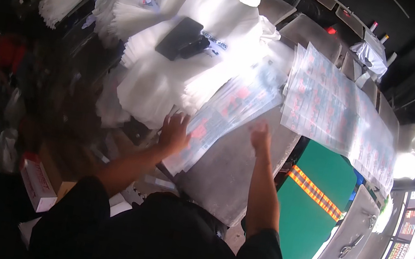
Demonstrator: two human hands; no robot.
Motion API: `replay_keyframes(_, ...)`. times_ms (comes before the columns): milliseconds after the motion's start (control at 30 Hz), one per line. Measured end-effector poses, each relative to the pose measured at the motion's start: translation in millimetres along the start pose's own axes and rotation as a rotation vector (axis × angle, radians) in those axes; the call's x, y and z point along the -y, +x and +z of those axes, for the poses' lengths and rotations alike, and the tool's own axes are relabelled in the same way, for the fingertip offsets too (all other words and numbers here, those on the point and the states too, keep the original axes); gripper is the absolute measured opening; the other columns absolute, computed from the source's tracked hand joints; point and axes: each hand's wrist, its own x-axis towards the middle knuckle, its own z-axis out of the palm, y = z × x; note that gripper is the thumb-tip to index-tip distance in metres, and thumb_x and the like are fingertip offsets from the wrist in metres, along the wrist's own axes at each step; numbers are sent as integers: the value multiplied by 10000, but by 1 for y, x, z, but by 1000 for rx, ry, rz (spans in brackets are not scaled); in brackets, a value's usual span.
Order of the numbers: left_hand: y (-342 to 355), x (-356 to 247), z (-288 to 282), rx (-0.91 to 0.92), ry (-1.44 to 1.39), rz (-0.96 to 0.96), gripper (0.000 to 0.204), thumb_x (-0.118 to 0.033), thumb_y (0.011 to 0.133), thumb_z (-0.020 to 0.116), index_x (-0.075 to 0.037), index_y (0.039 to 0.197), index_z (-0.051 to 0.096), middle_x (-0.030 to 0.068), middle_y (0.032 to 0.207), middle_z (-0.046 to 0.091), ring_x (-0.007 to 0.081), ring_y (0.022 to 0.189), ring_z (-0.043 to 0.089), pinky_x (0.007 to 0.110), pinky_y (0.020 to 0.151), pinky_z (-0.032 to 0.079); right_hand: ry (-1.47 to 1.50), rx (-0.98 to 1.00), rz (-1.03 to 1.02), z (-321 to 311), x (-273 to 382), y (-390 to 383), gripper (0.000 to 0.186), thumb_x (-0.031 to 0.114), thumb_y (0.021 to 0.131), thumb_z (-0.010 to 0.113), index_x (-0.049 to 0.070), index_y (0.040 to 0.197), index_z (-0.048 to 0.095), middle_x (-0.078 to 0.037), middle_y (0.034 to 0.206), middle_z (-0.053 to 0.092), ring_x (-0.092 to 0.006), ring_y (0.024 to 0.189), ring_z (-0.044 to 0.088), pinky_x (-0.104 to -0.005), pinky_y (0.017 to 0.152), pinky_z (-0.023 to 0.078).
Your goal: The person organizes printed plastic sheets, cuts them into smaller segments using scissors, and stacks the cut pieces on the work surface.
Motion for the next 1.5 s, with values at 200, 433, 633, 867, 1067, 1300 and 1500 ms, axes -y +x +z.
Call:
replay_keyframes(200, -72, 6, 35, -9, -249, 129, 805, -441, 845, 572, -56, 1460, 225, 270, 1475, 225, 442, 1367, 211, 591, 1081, 163, 191, 6, -144, -12, -93, -134, 567, 97, 845, 645, -26, 1340, 396, -174, 1274, 542, -230, 1047, 606, -313, 852, 511)
replay_keyframes(433, -76, 34, 50, 72, -148, 166, 813, -525, 849, 525, -86, 1467, 230, 277, 1490, 176, 465, 1374, 172, 611, 1078, 163, 484, -693, 81, -68, -159, -248, 340, 40, 849, 613, -35, 1165, 516, -137, 1031, 626, -194, 908, 630, -284, 737, 537)
replay_keyframes(633, -76, 36, 62, 67, -170, 185, 692, -504, 885, 502, -132, 1442, 327, 264, 1497, 184, 457, 1378, 171, 602, 1075, 181, 603, -498, 105, -61, -87, -250, 274, 106, 866, 606, 3, 1113, 547, -95, 993, 602, -169, 834, 595, -303, 712, 511)
replay_keyframes(867, -77, 44, 74, 7, -86, 188, 660, -493, 879, 520, -164, 1429, 361, 251, 1477, 258, 468, 1348, 249, 637, 1038, 222, 1022, 523, -948, -181, 119, -299, 284, 307, 847, 679, 33, 817, 613, -136, 617, 540, -201, 491, 515, -392, 493, 458)
replay_keyframes(1067, -74, 39, 62, 178, 4, 153, 570, -395, 892, 522, -221, 1416, 378, 214, 1463, 314, 429, 1340, 298, 659, 1021, 228, 458, 250, -1759, -275, 224, -322, 180, 272, 832, 644, 110, 841, 566, -98, 689, 536, -212, 536, 499, -362, 483, 413)
replay_keyframes(1300, -105, -27, 45, 162, -104, -197, 514, -320, 915, 509, -213, 1404, 393, 158, 1478, 315, 427, 1356, 263, 662, 1036, 209, 325, 320, -1898, -323, 203, -377, 148, 230, 988, 396, 146, 954, 514, -4, 720, 465, -99, 552, 408, -292, 505, 361)
replay_keyframes(1500, -166, -105, 47, -115, -300, -239, 485, -296, 910, 550, -162, 1365, 447, 211, 1401, 393, 410, 1288, 365, 560, 1021, 317, 431, 493, -1214, -317, 100, -376, 91, 184, 877, 607, 104, 916, 626, -42, 791, 613, -177, 638, 557, -325, 594, 474)
